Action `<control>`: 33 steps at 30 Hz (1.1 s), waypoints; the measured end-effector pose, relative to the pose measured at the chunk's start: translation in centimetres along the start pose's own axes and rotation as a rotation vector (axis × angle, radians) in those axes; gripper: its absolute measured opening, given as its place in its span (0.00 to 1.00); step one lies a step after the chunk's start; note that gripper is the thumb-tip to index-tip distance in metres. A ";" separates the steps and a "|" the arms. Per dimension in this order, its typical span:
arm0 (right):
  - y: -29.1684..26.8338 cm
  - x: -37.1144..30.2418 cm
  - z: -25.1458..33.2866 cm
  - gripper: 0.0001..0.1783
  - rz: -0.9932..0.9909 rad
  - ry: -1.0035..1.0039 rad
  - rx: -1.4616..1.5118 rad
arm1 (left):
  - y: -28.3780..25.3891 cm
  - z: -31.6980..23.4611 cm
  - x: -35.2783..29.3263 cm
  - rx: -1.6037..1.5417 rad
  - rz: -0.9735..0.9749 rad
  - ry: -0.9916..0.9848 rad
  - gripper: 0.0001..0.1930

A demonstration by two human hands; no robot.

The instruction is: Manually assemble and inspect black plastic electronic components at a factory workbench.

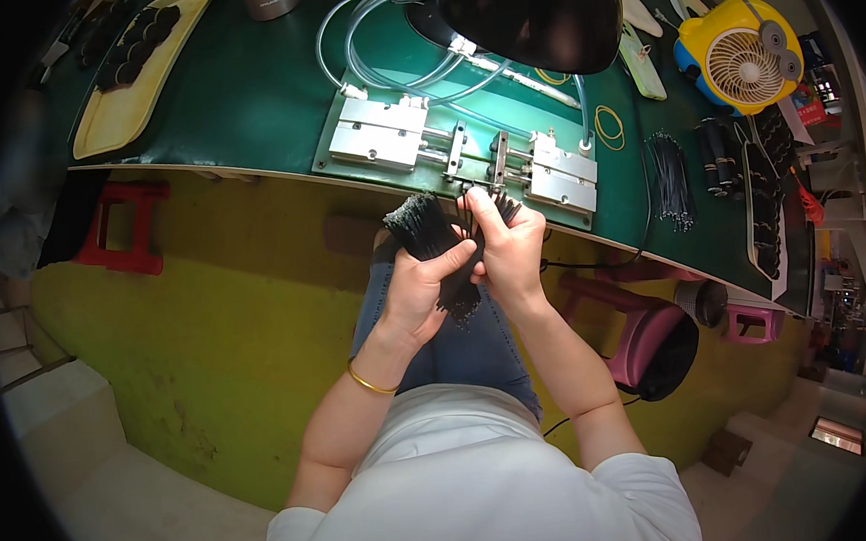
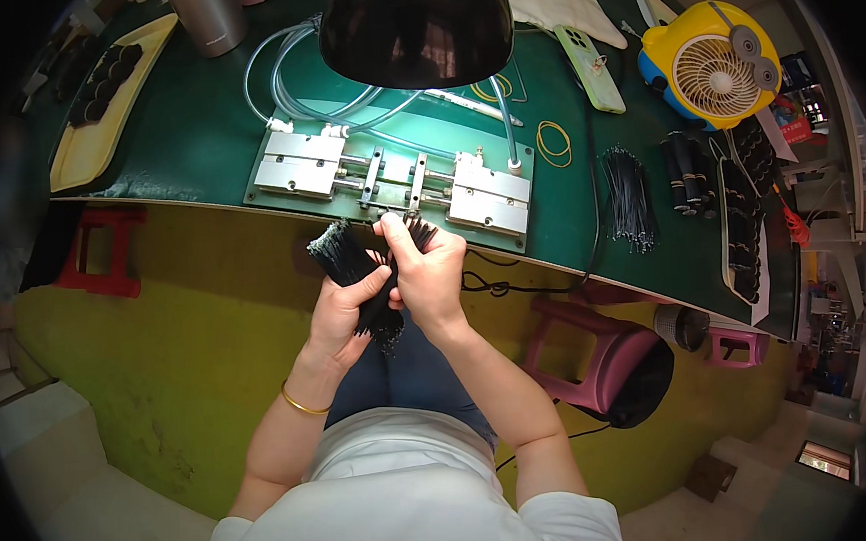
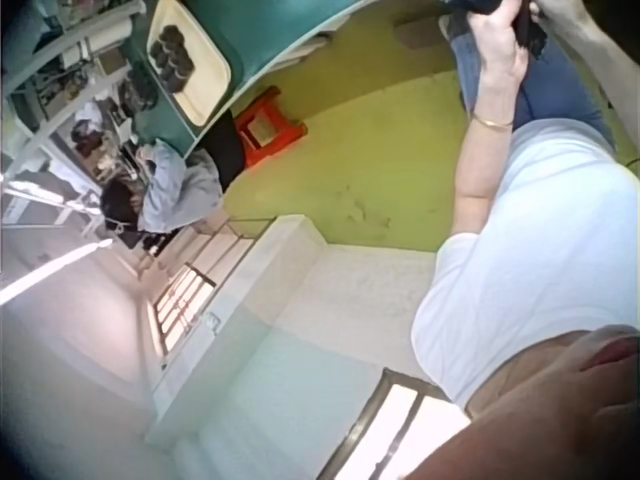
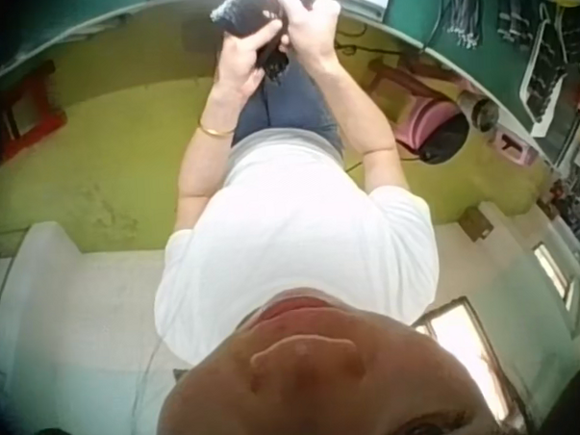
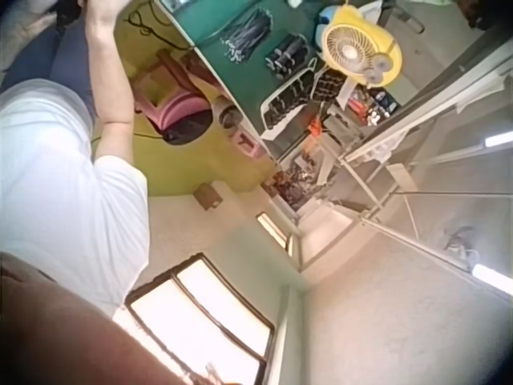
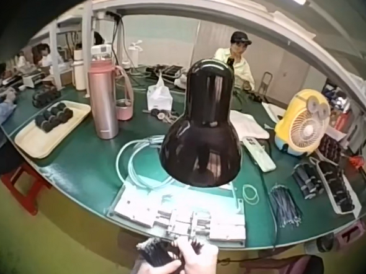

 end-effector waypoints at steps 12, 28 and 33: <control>0.6 -0.9 0.8 0.11 0.070 -0.071 -0.022 | 0.0 0.0 -0.4 -0.031 0.026 -0.049 0.05; 0.1 -0.3 0.2 0.11 0.002 0.021 -0.018 | -0.1 0.1 -0.2 0.052 -0.011 -0.005 0.05; 0.1 -0.1 0.0 0.12 0.012 -0.007 0.024 | 0.3 -0.1 -0.1 0.046 -0.006 -0.002 0.04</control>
Point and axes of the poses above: each hand's wrist, its own x-axis towards the middle knuckle, its own y-axis out of the palm, z = x × y, the point moved 7 cm from there along x, towards the middle knuckle, and after that the axes turned 2 degrees about -z, right-handed, at the moved point
